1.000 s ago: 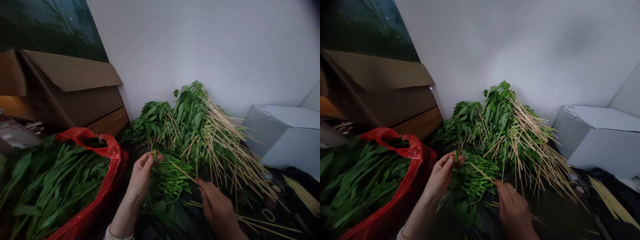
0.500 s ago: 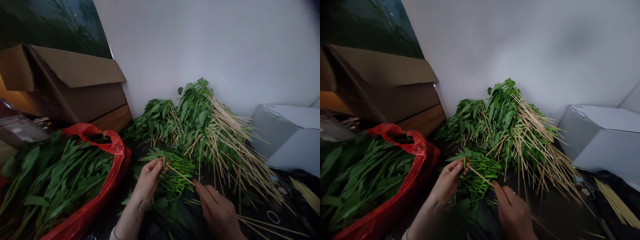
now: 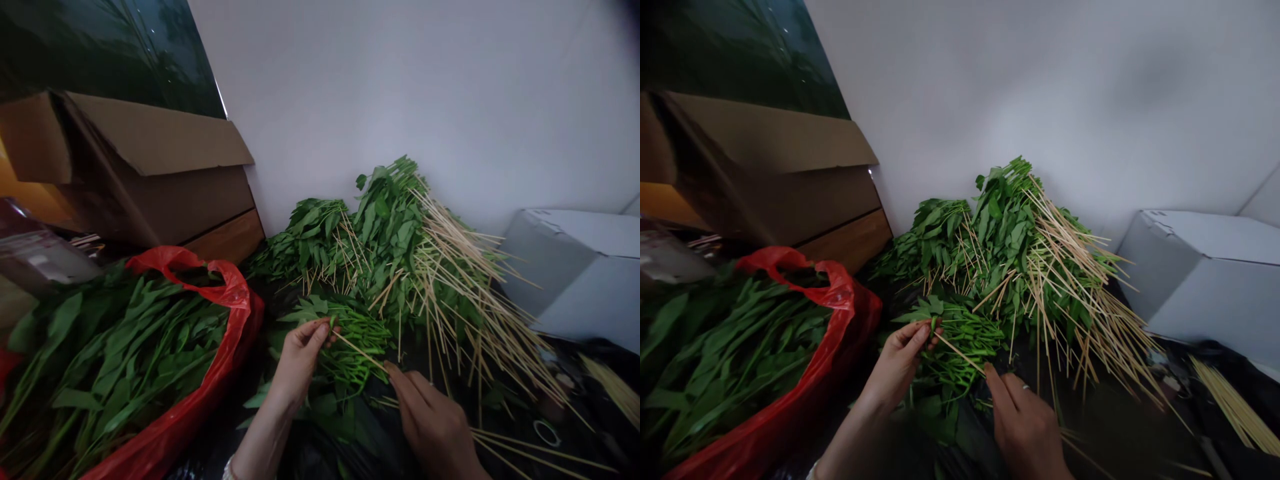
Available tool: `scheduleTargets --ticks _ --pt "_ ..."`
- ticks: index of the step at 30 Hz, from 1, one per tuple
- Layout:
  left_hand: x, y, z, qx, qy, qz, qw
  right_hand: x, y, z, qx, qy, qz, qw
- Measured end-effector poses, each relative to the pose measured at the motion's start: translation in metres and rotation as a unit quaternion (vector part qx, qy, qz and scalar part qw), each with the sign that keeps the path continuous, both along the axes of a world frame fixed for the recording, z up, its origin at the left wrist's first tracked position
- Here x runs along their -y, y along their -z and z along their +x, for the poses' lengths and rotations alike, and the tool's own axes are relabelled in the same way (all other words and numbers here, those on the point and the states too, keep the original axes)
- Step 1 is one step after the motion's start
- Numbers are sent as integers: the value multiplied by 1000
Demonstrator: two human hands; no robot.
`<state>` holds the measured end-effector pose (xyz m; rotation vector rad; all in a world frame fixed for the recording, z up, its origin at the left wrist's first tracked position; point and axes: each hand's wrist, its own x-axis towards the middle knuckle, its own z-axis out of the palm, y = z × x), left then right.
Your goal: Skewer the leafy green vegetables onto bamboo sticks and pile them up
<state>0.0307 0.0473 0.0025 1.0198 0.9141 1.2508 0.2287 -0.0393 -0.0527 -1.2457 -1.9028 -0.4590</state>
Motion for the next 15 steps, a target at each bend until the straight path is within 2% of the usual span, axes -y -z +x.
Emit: scheduleTargets --ticks 6,10,15 --pt "-2 13 1 -49 3 26 998 0 3 -3 -21 -2 -10 1000" --pt "0 14 2 -37 8 33 999 -1 4 -6 -32 -13 -12 999" --pt "0 15 1 -17 -20 27 999 -2 6 -7 -47 -25 -24 998"
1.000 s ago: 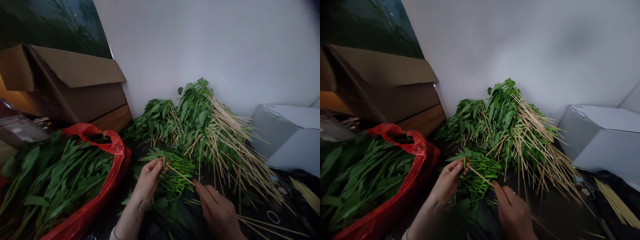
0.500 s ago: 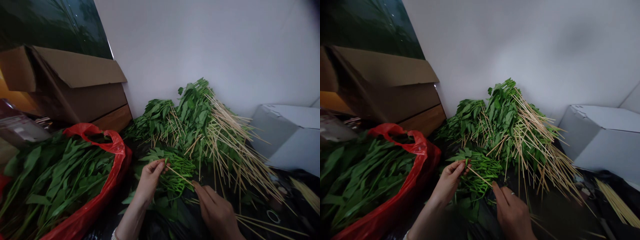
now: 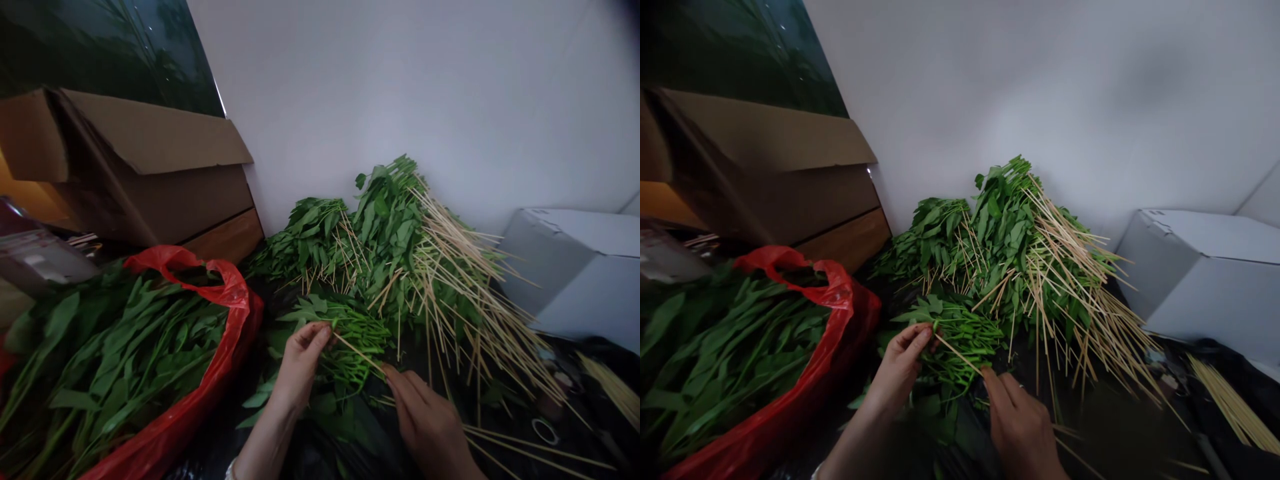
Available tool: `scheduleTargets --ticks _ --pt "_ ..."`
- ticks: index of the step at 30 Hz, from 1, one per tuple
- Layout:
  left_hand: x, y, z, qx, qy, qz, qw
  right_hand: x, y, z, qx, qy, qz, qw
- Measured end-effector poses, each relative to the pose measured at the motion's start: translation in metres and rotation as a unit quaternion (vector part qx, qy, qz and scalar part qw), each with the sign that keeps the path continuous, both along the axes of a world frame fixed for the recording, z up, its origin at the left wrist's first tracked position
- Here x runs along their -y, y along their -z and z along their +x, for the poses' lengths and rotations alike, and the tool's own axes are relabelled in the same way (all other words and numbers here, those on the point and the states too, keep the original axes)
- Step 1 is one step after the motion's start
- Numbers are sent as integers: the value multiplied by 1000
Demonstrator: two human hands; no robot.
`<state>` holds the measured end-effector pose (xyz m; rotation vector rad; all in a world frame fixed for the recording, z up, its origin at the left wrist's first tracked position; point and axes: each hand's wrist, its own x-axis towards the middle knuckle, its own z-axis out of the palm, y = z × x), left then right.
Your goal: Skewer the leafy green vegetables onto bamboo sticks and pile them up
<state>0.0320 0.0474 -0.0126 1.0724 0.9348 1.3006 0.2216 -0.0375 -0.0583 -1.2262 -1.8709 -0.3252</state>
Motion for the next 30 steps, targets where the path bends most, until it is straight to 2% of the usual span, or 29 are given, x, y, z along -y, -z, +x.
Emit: scheduleTargets --ticks 10,14,23,27,30 --pt "3 14 12 36 -11 -36 999 1 15 2 -10 -17 -47 999" --pt "3 15 11 12 -8 -29 999 1 17 2 -8 -16 -48 999" --pt "12 15 17 -50 68 -39 996 -5 13 -4 -30 -28 -58 997" --pt "8 7 8 -57 34 -18 998 -7 7 -1 -62 -13 -51 997" --pt "9 1 -5 -108 -9 39 993 -7 5 1 -76 -6 -54 996"
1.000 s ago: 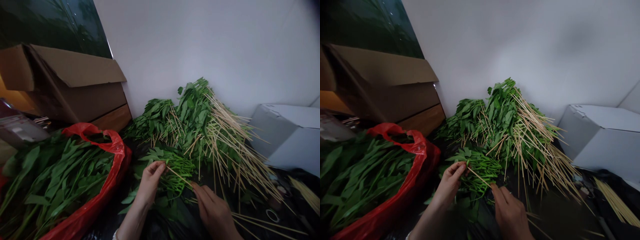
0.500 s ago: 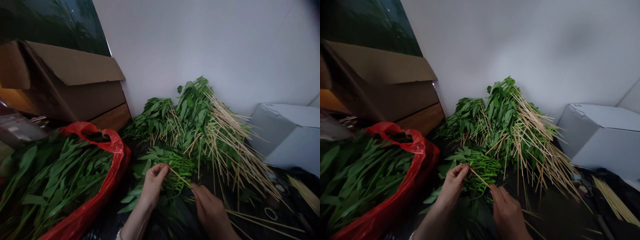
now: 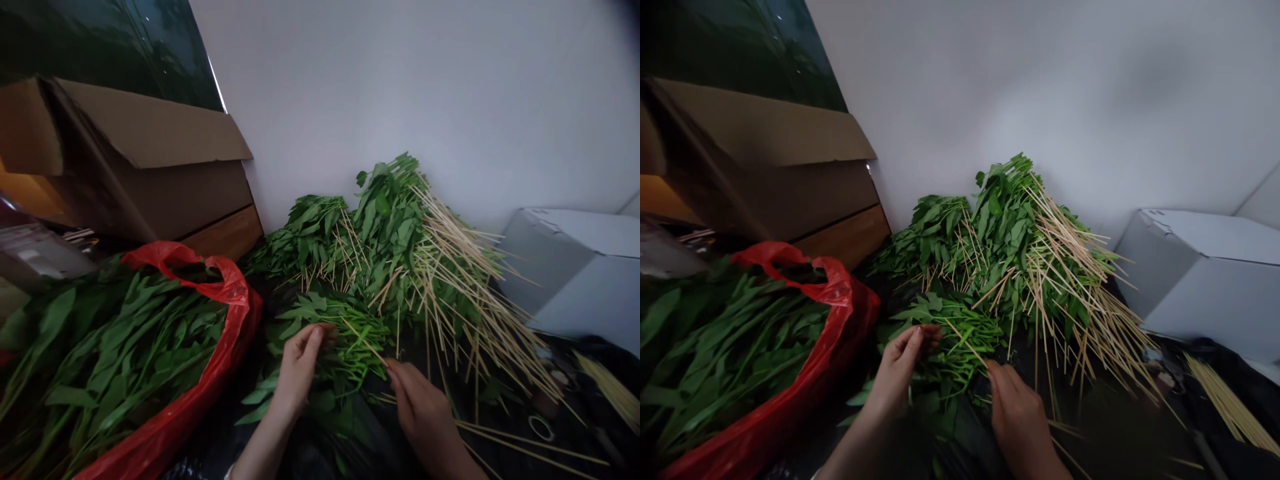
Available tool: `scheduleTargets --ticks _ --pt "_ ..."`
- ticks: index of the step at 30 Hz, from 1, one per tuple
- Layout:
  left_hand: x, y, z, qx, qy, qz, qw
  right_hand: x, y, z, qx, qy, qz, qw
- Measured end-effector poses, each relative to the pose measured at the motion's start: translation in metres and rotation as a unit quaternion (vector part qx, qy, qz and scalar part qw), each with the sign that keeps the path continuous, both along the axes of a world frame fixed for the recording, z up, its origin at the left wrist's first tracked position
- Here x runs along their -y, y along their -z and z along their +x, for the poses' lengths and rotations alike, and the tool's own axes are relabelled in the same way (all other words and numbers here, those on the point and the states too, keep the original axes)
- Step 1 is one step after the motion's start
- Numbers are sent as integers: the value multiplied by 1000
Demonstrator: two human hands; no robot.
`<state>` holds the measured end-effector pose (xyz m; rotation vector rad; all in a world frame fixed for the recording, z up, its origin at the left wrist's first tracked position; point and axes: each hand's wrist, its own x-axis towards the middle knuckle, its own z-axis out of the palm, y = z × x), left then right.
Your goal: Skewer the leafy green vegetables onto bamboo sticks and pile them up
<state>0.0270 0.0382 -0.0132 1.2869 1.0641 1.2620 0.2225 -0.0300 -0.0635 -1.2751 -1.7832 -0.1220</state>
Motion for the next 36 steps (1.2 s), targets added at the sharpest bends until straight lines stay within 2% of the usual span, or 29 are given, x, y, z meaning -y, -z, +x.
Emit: scheduleTargets --ticks 5,8,10,12,15,18,20,22,25,28,36 --pt "11 -1 -11 -140 22 134 981 0 0 0 -10 -1 -7 1000" --pt "14 1 -6 -192 42 157 968 1 -1 0 -8 -3 -4 1000" --pt "14 2 -2 -189 46 159 968 1 -1 0 -1 0 -3 1000" --pt "13 1 -2 -142 33 144 979 1 -1 1 7 1 -1 1000" --pt "7 -5 -10 5 -45 78 996 0 1 4 11 7 0 1000" --pt "-1 -15 -23 177 -115 8 977 -1 3 7 22 24 4 999" --pt "-5 -22 -30 258 -126 -17 958 -1 3 8 31 37 13 999" --pt "-6 -27 -33 284 -115 -36 951 0 2 8 33 41 18 998" --pt "-3 -27 -30 241 -65 -67 966 2 -3 5 30 16 36 999" --pt "1 -21 -22 182 -30 -78 980 5 -8 0 35 -21 50 998" --pt "0 3 -17 96 -17 -65 993 7 -7 -2 54 -39 42 997"
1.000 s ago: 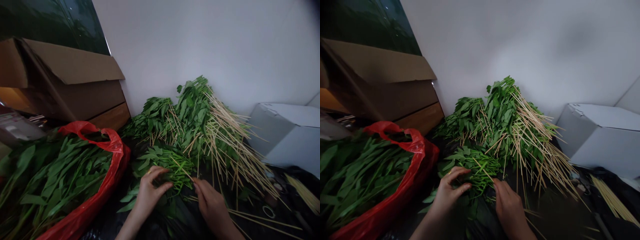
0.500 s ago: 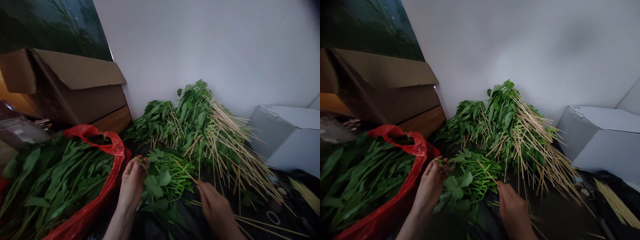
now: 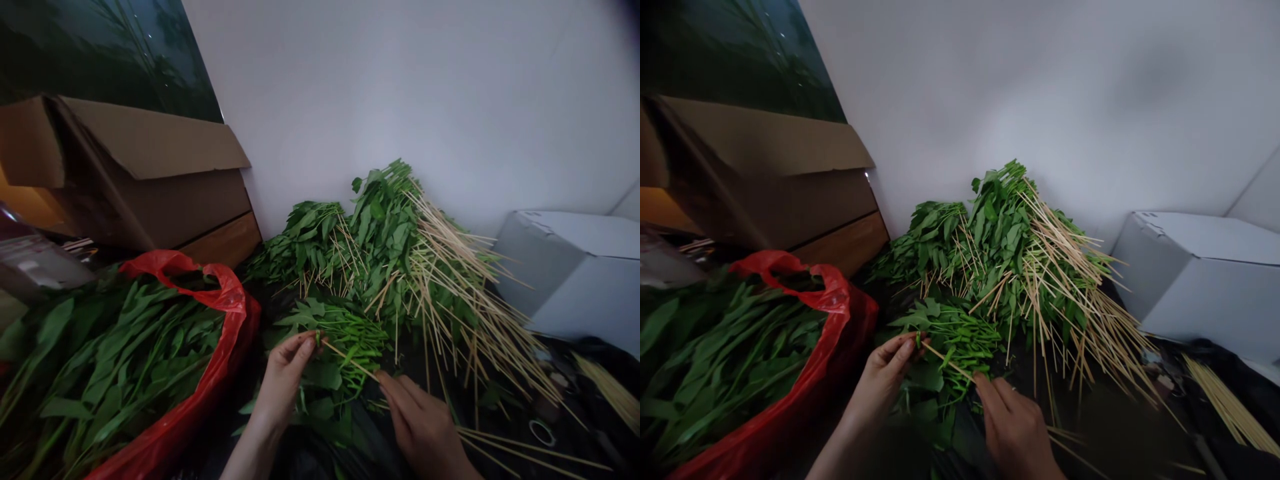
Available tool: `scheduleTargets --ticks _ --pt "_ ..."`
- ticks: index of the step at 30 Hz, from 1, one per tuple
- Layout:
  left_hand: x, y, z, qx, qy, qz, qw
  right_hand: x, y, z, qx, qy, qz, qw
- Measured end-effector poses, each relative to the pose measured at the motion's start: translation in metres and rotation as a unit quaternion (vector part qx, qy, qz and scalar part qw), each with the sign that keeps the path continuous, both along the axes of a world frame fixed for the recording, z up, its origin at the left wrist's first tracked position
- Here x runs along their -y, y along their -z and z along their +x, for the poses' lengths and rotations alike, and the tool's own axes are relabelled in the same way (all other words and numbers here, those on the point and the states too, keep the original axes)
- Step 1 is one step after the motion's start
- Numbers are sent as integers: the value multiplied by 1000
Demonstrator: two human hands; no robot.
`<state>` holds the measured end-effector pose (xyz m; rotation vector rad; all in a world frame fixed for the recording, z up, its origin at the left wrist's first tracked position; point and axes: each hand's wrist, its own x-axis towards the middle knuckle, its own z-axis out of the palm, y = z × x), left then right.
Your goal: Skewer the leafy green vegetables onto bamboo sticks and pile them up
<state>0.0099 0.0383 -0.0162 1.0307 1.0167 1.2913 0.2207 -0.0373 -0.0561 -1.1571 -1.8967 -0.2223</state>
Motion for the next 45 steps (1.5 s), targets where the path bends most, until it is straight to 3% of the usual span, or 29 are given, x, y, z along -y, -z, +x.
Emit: scheduleTargets --ticks 7,14,20,24,34,45 --pt "-1 5 0 29 5 -5 1000 2 4 2 26 3 -3 1000" --pt "-1 6 -2 -2 -11 7 1000 1 -1 -1 30 6 6 1000" --pt "2 -7 2 -94 -23 39 995 1 1 -2 22 2 3 1000" --pt "0 -12 2 -81 -36 46 995 1 1 0 25 6 12 1000" --pt "-4 12 -2 -26 -31 36 999 1 2 -1 37 8 17 999" --pt "-4 15 -1 -28 -50 40 998 0 5 -1 33 7 3 999"
